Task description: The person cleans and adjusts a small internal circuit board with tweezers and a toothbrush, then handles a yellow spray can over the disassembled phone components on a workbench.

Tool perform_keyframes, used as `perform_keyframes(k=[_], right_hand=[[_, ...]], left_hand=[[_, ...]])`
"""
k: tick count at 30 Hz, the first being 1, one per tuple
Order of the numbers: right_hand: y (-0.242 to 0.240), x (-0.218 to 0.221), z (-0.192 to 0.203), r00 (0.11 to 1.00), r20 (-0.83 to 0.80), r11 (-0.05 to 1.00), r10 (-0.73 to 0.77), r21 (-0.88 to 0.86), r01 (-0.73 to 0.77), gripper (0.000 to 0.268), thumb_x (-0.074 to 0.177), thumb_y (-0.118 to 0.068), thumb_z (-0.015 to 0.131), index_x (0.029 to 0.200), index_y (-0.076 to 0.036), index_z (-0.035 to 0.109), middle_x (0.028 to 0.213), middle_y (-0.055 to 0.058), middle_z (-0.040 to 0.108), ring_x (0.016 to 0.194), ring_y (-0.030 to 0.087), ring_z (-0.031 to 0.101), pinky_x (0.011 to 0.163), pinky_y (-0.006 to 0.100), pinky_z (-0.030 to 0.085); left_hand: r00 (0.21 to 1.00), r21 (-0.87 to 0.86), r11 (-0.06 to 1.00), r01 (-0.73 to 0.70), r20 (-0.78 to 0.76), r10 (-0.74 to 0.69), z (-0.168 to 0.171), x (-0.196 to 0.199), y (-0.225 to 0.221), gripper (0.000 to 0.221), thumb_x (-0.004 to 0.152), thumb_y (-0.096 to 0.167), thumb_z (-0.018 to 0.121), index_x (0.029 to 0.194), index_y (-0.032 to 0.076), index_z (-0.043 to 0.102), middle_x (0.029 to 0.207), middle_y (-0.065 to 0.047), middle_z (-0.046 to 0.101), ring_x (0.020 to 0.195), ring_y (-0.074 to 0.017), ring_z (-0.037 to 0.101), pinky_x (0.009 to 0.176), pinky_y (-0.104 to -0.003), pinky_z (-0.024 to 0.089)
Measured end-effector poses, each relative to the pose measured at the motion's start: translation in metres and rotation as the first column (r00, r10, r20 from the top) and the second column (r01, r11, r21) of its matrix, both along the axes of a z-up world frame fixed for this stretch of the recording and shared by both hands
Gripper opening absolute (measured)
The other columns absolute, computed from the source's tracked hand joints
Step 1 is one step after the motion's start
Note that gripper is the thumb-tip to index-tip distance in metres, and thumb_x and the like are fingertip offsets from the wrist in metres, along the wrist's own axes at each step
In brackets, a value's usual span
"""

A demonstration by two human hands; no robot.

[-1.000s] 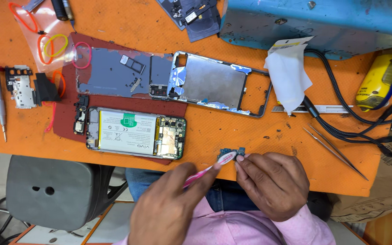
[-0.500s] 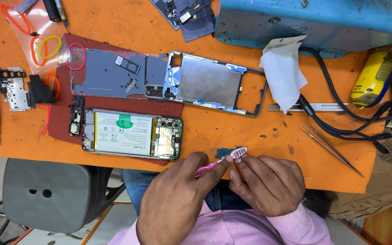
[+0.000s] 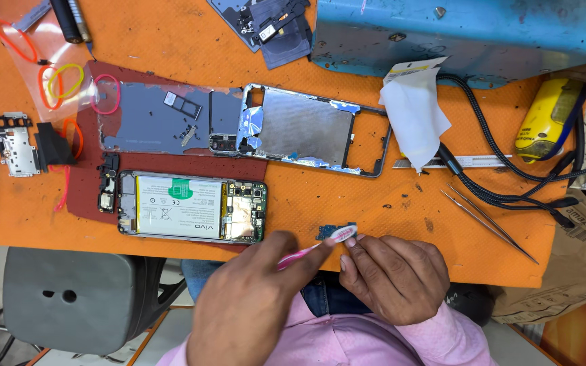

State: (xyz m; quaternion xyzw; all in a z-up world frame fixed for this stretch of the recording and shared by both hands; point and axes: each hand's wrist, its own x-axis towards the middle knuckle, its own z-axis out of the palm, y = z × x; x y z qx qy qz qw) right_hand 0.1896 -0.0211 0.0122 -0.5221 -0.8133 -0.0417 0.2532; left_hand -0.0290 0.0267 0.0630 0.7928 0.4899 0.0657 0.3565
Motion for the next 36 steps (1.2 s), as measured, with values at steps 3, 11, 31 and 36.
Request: perform_keyframes(k=[3, 11, 31, 36], right_hand=[[0.000, -0.001, 0.002, 1.000, -0.014, 1.000, 0.007, -0.006, -0.007, 0.015, 0.086, -0.016, 0.082, 0.098, -0.008, 0.081, 0.100, 0.002, 0.074, 0.093, 0.019, 0.065, 0.073, 0.034, 0.052], [0.000, 0.001, 0.001, 1.000, -0.003, 1.000, 0.014, 0.006, -0.014, 0.014, 0.086, -0.017, 0.082, 0.097, -0.008, 0.080, 0.101, 0.003, 0.075, 0.094, 0.019, 0.065, 0.073, 0.034, 0.052], [-0.001, 0.002, -0.002, 1.000, 0.000, 0.999, -0.001, 0.039, 0.001, 0.016, 0.086, -0.020, 0.083, 0.099, -0.009, 0.081, 0.098, -0.001, 0.072, 0.091, 0.018, 0.062, 0.072, 0.034, 0.051], [-0.001, 0.001, -0.001, 1.000, 0.002, 0.999, -0.001, 0.040, 0.001, 0.016, 0.086, -0.018, 0.082, 0.098, -0.008, 0.081, 0.097, 0.001, 0.072, 0.090, 0.019, 0.062, 0.071, 0.034, 0.050]], left_hand=[[1.000, 0.012, 1.000, 0.011, -0.002, -0.011, -0.003, 0.006, -0.002, 0.055, 0.079, 0.011, 0.060, 0.130, 0.029, 0.071, 0.099, -0.005, 0.065, 0.080, -0.0263, 0.069, 0.067, -0.043, 0.055], [0.999, -0.003, 0.999, 0.036, -0.015, -0.036, -0.001, 0.005, 0.001, 0.054, 0.080, 0.012, 0.060, 0.130, 0.029, 0.071, 0.099, -0.005, 0.064, 0.080, -0.0259, 0.069, 0.068, -0.042, 0.054], [0.996, -0.095, 0.995, -0.013, -0.084, 0.005, 0.004, 0.003, 0.001, 0.055, 0.083, 0.012, 0.060, 0.131, 0.036, 0.073, 0.106, -0.003, 0.065, 0.087, -0.0277, 0.071, 0.064, -0.043, 0.055], [1.000, -0.035, 0.999, 0.003, -0.027, -0.004, -0.003, 0.013, -0.001, 0.048, 0.083, 0.012, 0.060, 0.126, 0.031, 0.072, 0.102, -0.003, 0.065, 0.083, -0.0259, 0.070, 0.068, -0.042, 0.056]])
